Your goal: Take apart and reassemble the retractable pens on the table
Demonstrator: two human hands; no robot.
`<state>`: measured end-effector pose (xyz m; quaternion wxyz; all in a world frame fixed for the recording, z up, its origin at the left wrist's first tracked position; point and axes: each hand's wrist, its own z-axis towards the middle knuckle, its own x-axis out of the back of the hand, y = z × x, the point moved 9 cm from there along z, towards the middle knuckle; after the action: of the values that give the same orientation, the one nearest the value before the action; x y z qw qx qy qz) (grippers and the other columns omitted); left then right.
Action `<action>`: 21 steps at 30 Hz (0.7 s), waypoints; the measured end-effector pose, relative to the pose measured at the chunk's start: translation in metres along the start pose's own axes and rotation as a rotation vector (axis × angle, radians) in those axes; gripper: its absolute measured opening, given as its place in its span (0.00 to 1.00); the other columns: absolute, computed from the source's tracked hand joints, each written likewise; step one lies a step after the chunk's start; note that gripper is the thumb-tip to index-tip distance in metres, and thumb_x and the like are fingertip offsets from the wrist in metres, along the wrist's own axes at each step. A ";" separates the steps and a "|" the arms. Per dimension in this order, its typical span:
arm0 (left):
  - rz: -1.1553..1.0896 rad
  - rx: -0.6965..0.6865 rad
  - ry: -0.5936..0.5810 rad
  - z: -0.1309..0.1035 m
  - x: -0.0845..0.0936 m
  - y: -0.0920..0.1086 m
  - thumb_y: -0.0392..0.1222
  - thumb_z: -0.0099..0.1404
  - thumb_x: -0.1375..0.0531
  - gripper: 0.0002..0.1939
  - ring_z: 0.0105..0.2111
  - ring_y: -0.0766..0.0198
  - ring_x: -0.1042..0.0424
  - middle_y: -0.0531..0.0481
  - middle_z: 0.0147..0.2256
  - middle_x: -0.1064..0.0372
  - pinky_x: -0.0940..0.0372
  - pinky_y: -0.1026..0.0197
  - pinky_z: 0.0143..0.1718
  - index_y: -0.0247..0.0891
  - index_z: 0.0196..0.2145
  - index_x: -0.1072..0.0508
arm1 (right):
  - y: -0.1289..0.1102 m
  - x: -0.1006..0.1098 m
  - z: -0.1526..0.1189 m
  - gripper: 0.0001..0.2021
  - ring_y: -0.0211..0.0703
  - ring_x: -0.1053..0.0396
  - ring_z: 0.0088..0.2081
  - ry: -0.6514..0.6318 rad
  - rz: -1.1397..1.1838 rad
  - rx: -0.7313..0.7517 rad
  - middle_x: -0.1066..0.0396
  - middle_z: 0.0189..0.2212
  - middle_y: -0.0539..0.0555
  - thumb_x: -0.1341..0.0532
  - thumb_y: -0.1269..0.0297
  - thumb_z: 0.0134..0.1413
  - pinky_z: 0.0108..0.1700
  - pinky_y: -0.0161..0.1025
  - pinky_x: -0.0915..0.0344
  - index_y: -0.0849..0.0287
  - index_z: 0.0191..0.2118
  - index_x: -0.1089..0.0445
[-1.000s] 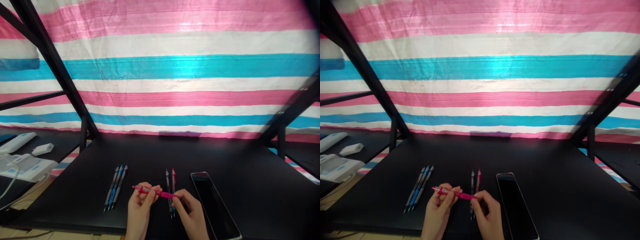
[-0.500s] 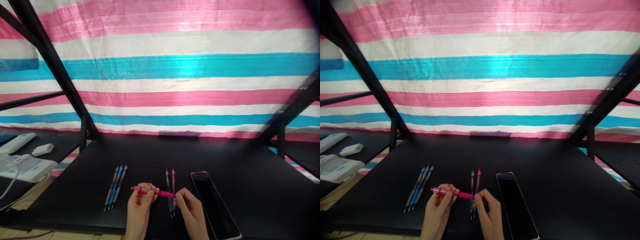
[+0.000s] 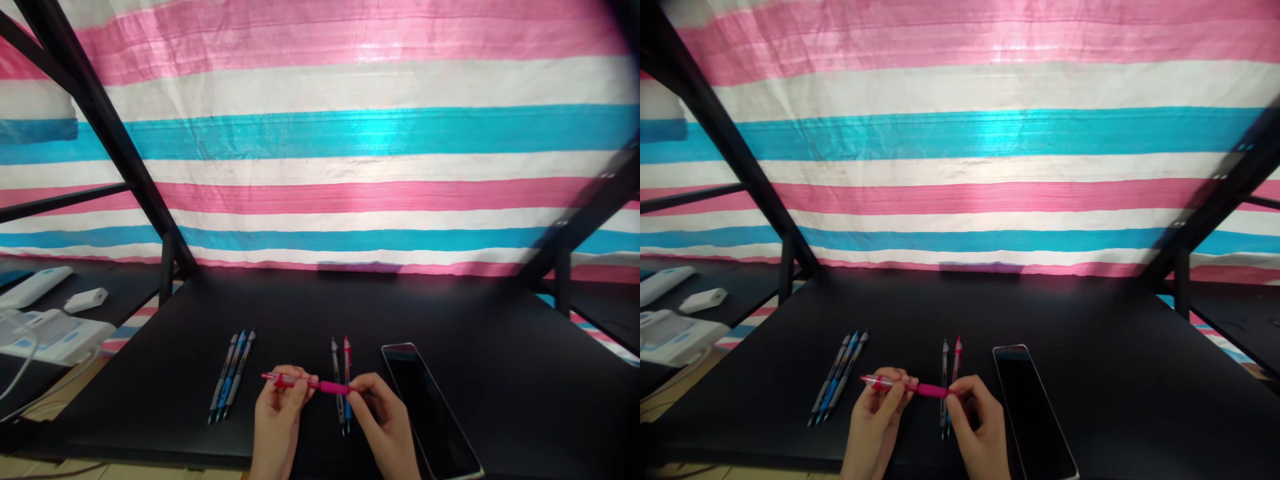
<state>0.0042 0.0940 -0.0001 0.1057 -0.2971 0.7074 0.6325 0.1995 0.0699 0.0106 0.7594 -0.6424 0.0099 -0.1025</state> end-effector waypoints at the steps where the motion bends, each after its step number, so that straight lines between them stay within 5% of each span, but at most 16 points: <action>1: 0.000 -0.005 -0.003 0.000 0.000 0.001 0.45 0.44 0.21 0.17 0.32 0.62 0.23 0.50 0.33 0.28 0.26 0.65 0.35 0.36 0.28 0.22 | -0.001 0.000 0.000 0.13 0.41 0.33 0.26 0.001 -0.004 0.000 0.29 0.26 0.52 0.39 0.55 0.64 0.29 0.33 0.36 0.59 0.34 0.25; 4: 0.003 -0.009 -0.010 0.000 -0.001 0.001 0.44 0.45 0.22 0.17 0.33 0.62 0.23 0.51 0.33 0.28 0.27 0.65 0.35 0.36 0.28 0.22 | -0.004 -0.001 0.001 0.18 0.40 0.34 0.24 0.007 -0.023 0.000 0.32 0.22 0.50 0.41 0.54 0.65 0.27 0.32 0.38 0.58 0.27 0.28; 13: -0.007 -0.002 -0.001 0.001 0.001 -0.001 0.44 0.43 0.21 0.18 0.32 0.62 0.23 0.52 0.32 0.28 0.27 0.64 0.35 0.37 0.27 0.22 | -0.010 -0.002 0.001 0.17 0.41 0.30 0.25 -0.007 -0.047 0.019 0.28 0.23 0.52 0.40 0.54 0.64 0.28 0.33 0.35 0.59 0.28 0.25; 21: -0.057 -0.029 0.021 0.003 0.002 0.000 0.44 0.45 0.22 0.17 0.32 0.64 0.24 0.52 0.32 0.28 0.27 0.63 0.37 0.37 0.28 0.22 | 0.020 0.014 -0.006 0.11 0.41 0.31 0.26 0.153 0.207 -0.060 0.29 0.25 0.52 0.34 0.54 0.60 0.29 0.34 0.34 0.58 0.35 0.25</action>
<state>0.0019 0.0957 -0.0022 0.1121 -0.3252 0.6905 0.6363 0.2155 0.0650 -0.0084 0.7432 -0.6508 0.1371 -0.0720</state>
